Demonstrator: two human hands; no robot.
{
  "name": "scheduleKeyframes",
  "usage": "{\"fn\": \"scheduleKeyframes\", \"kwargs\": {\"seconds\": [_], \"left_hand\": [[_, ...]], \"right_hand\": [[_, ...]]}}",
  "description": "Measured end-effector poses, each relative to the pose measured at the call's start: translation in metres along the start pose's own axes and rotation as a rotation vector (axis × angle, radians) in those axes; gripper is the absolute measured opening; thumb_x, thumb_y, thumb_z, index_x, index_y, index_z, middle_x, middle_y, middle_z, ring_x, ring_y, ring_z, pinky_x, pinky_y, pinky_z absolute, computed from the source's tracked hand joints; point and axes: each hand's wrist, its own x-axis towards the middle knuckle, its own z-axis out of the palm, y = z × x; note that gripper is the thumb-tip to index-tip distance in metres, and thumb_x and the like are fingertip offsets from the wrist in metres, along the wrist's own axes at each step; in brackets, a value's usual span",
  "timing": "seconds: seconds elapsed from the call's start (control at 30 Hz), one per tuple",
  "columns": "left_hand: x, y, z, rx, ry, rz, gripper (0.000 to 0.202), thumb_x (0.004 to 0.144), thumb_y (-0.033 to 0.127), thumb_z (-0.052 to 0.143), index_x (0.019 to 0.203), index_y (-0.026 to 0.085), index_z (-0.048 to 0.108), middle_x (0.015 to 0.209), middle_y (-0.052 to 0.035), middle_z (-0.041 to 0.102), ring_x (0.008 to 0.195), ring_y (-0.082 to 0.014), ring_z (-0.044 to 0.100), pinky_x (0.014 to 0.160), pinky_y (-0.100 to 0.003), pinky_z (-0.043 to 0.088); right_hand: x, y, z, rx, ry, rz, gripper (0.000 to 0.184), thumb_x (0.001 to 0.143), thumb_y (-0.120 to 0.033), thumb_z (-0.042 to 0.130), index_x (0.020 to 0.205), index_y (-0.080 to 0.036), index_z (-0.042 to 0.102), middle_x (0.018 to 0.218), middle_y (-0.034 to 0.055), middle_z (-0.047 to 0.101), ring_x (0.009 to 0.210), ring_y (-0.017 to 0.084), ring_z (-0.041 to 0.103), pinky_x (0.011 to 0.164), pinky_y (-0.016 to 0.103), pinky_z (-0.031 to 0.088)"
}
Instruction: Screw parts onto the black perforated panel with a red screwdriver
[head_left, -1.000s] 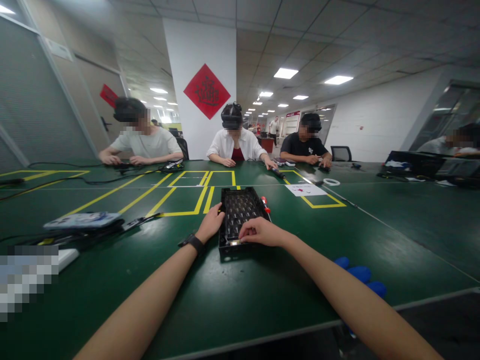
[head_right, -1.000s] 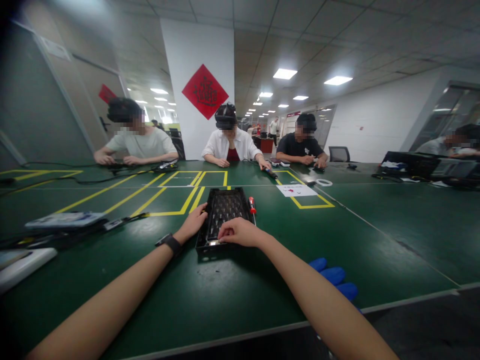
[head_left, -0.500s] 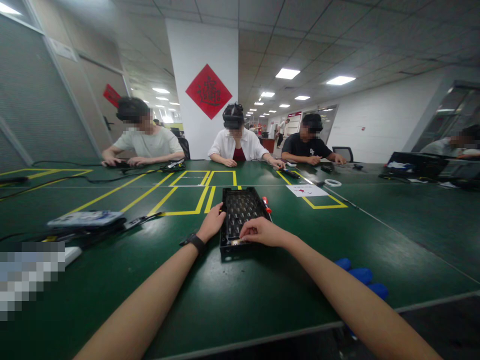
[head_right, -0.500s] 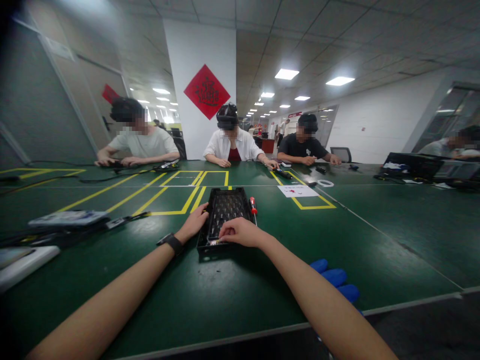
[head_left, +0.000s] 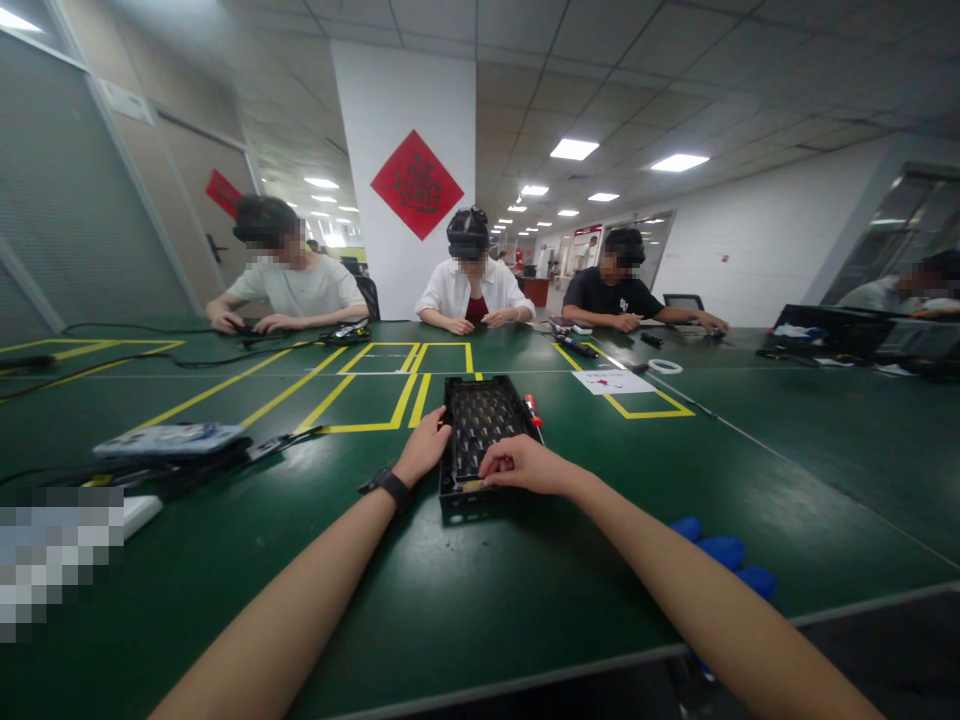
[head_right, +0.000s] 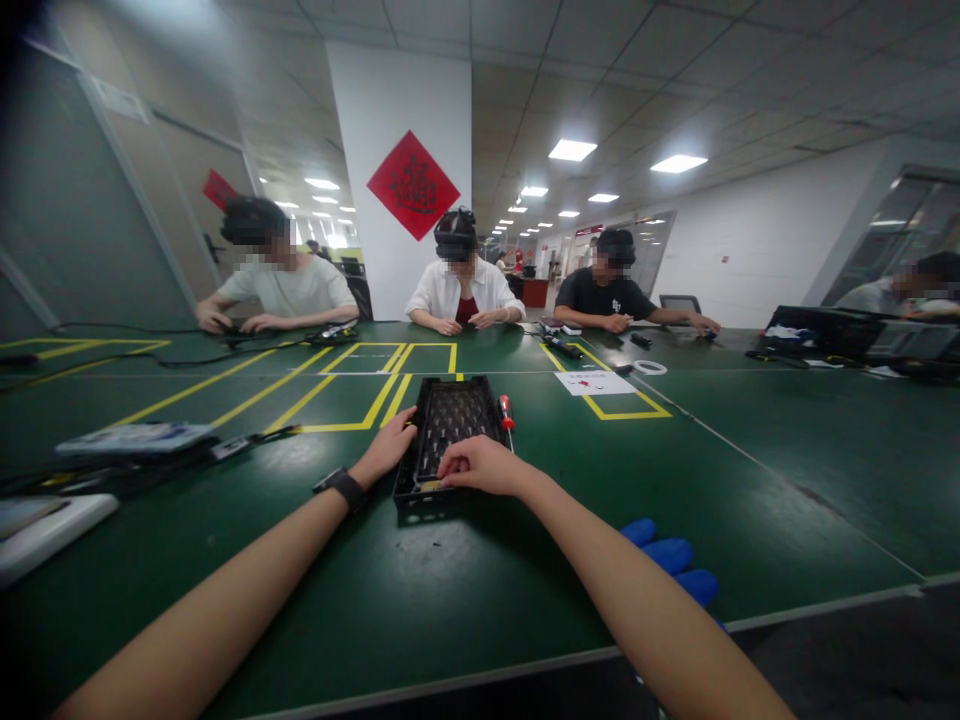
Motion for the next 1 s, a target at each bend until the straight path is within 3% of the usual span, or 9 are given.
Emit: {"fn": "scheduleKeyframes", "kwargs": {"seconds": [1.0], "left_hand": [[0.0023, -0.0038, 0.0033, 0.012, -0.005, -0.001, 0.054, 0.078, 0.022, 0.037, 0.129, 0.004, 0.042, 0.134, -0.0155, 0.044, 0.125, -0.0220, 0.039, 0.108, -0.035, 0.024]], "right_hand": [[-0.0010, 0.0045, 0.0024, 0.083, 0.022, 0.022, 0.031, 0.070, -0.035, 0.067, 0.093, -0.015, 0.065, 0.077, 0.0033, 0.066, 0.063, 0.009, 0.056, 0.060, 0.021, 0.044]]}}
